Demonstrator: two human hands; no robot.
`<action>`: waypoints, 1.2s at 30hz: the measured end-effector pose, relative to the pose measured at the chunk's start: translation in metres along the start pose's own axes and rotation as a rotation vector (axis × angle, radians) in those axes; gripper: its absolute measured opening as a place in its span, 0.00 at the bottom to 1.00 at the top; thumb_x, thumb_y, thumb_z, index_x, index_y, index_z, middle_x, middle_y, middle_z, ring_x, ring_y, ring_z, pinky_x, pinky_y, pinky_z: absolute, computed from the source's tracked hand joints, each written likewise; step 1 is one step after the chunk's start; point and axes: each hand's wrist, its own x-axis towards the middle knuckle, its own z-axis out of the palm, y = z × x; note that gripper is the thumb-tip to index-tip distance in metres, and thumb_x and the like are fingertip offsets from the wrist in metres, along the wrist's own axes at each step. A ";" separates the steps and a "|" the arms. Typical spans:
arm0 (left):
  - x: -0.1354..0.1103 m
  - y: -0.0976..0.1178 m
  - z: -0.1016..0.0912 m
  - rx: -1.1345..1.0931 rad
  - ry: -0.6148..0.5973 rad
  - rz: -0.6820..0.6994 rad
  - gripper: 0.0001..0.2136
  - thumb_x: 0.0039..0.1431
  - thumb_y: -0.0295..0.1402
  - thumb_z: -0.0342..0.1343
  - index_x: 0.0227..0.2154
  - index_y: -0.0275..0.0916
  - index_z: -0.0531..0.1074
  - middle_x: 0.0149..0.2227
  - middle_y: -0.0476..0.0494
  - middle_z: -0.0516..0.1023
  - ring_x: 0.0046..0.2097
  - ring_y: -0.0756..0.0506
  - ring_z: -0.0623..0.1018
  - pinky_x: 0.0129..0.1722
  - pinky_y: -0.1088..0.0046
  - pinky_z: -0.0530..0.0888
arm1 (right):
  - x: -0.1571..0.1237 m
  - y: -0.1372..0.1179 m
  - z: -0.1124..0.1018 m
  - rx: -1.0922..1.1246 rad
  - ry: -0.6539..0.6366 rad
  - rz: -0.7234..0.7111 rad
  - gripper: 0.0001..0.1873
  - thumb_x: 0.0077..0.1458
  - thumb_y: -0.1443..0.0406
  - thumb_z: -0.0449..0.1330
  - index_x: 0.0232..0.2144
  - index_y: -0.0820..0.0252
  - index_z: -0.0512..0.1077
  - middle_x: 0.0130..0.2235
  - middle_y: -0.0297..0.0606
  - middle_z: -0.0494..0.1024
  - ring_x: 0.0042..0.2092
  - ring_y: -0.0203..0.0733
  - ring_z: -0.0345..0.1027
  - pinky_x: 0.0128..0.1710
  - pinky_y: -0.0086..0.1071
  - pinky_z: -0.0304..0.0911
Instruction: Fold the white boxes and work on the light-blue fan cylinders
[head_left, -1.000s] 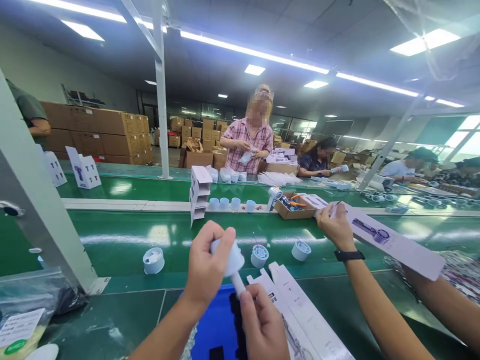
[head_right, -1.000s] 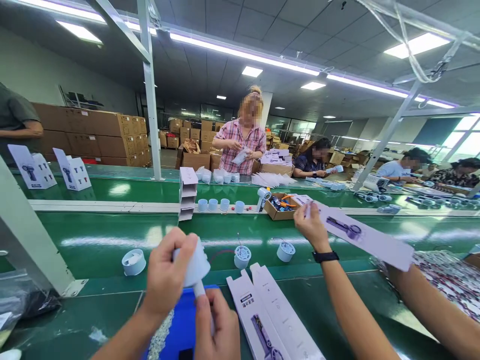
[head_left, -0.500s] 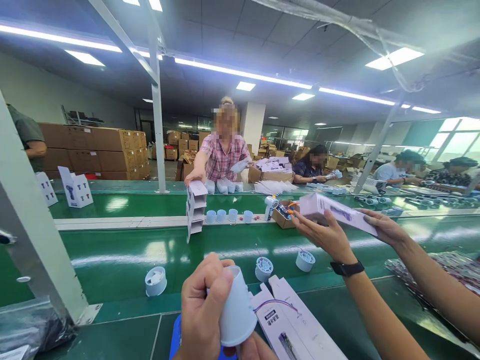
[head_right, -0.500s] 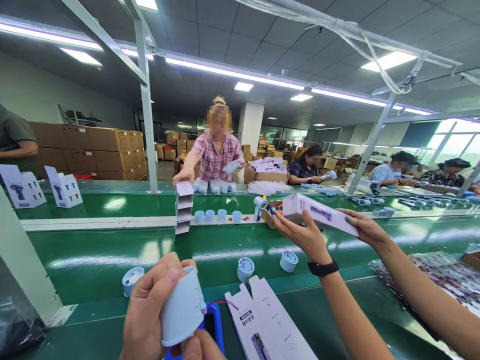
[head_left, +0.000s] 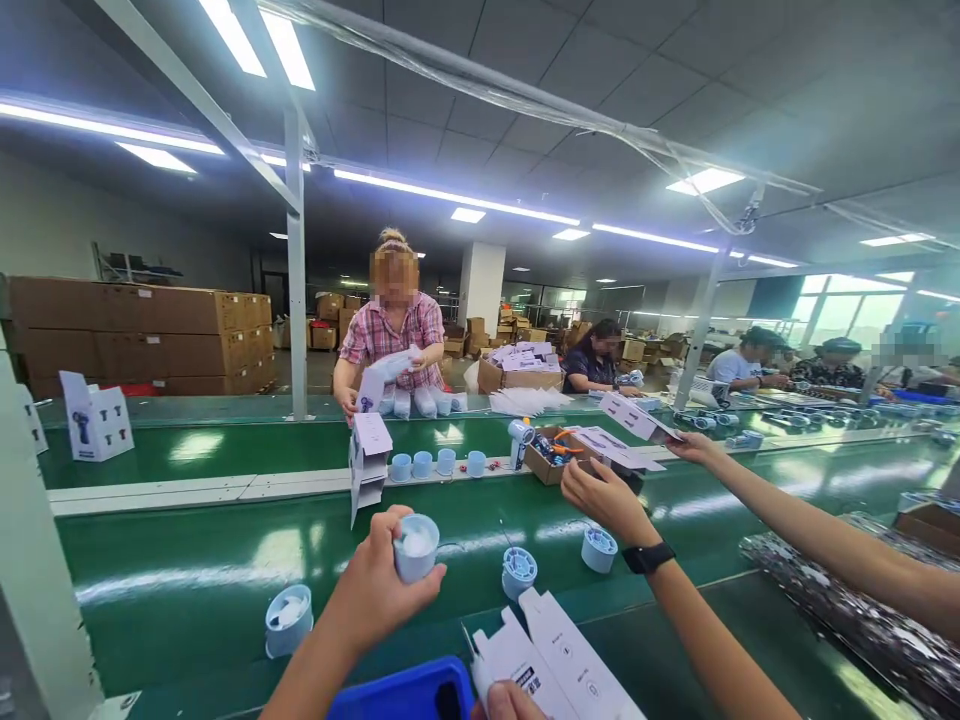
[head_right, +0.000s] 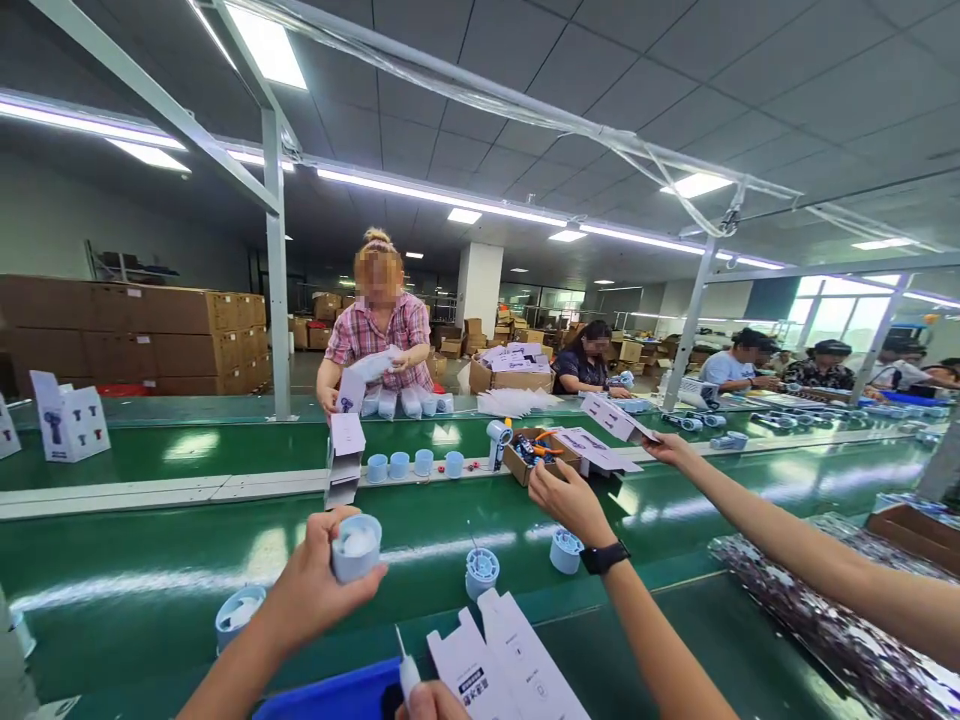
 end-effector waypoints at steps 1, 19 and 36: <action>0.001 -0.006 0.002 0.065 -0.084 -0.024 0.19 0.49 0.38 0.61 0.40 0.44 0.59 0.44 0.43 0.72 0.39 0.41 0.74 0.38 0.66 0.69 | -0.001 0.001 0.001 0.005 -0.002 0.019 0.12 0.59 0.58 0.59 0.31 0.57 0.79 0.36 0.31 0.80 0.46 0.46 0.76 0.56 0.44 0.65; 0.015 -0.058 -0.014 0.590 -0.715 -0.248 0.34 0.51 0.27 0.61 0.62 0.51 0.60 0.65 0.40 0.58 0.64 0.34 0.58 0.59 0.50 0.60 | -0.278 0.026 0.146 -0.274 0.154 0.482 0.21 0.51 0.47 0.64 0.34 0.58 0.70 0.27 0.30 0.70 0.27 0.37 0.65 0.29 0.29 0.65; 0.021 -0.075 -0.052 0.383 -0.391 -0.375 0.20 0.53 0.39 0.60 0.48 0.38 0.70 0.46 0.41 0.74 0.45 0.40 0.75 0.42 0.68 0.72 | -0.294 0.047 0.145 -0.309 -0.325 0.376 0.15 0.64 0.54 0.54 0.46 0.56 0.70 0.46 0.42 0.75 0.43 0.44 0.74 0.43 0.35 0.71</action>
